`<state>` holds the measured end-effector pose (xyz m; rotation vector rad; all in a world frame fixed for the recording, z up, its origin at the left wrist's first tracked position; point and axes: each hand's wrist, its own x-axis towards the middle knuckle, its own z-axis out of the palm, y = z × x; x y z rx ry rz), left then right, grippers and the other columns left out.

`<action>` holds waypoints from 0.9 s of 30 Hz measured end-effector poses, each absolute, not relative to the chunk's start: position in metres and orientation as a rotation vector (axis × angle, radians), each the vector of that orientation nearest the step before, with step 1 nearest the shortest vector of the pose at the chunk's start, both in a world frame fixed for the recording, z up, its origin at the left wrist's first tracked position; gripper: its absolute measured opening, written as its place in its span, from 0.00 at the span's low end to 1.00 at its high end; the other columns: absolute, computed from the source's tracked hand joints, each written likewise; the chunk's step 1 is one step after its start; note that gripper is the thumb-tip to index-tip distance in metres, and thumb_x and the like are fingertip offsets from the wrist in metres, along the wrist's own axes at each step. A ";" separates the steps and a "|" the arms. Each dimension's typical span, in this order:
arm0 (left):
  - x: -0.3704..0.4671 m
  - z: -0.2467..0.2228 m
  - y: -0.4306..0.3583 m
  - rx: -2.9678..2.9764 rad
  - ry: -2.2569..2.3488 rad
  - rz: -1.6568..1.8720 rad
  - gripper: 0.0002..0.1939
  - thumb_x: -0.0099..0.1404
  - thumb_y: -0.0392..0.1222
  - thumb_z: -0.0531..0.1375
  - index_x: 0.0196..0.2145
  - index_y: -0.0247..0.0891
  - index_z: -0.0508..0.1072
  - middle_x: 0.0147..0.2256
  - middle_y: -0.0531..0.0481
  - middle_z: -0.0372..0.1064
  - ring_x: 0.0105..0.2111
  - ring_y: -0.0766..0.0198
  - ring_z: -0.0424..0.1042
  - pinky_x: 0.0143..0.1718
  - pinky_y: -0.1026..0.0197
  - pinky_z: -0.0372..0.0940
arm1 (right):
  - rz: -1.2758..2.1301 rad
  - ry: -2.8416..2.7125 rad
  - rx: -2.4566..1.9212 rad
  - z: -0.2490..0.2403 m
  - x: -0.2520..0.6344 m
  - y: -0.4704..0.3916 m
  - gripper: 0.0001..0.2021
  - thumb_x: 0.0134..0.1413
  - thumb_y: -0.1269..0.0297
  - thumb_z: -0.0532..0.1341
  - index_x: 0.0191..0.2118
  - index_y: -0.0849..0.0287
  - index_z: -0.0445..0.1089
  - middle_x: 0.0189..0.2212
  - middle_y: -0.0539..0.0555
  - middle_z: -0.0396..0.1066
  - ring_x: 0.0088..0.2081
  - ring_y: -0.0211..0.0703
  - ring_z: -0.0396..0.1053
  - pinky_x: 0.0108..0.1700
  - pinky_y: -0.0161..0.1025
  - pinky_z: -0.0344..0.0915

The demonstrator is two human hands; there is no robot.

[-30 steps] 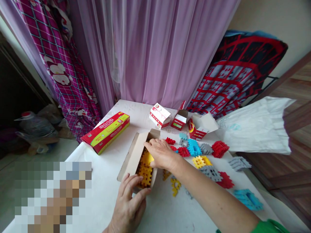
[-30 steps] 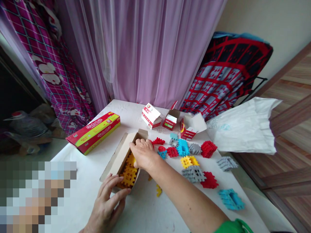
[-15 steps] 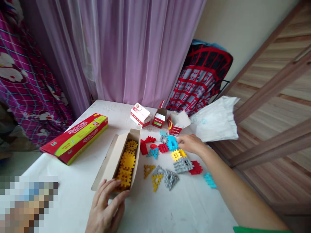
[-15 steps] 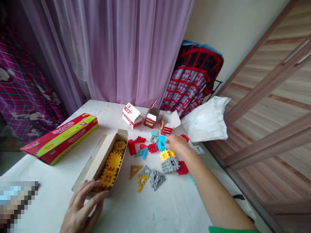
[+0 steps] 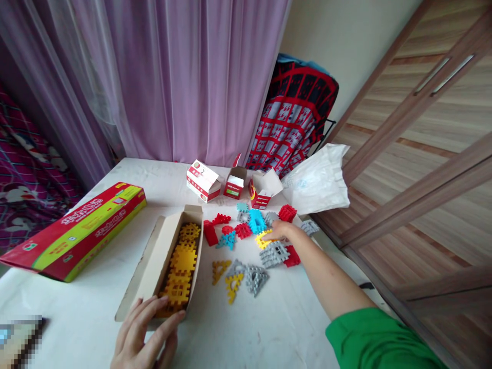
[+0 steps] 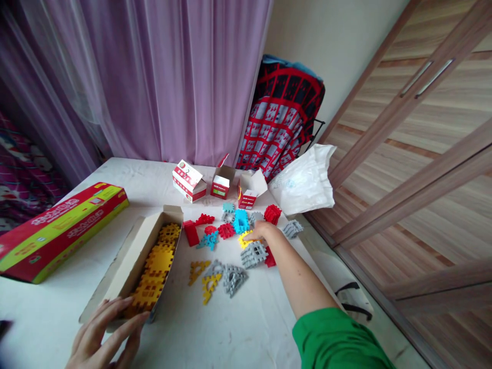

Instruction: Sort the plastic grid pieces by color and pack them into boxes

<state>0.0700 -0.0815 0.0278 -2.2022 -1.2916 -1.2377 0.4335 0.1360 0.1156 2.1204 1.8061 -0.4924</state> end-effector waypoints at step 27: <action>0.076 0.031 -0.092 -2.214 -1.464 -1.272 0.17 0.62 0.27 0.59 0.45 0.45 0.75 0.50 0.45 0.67 0.53 0.56 0.69 0.60 0.45 0.63 | -1.159 1.982 2.393 0.154 0.458 0.128 0.18 0.49 0.65 0.68 0.47 0.60 0.72 0.38 0.56 0.77 0.35 0.39 0.74 0.29 0.29 0.66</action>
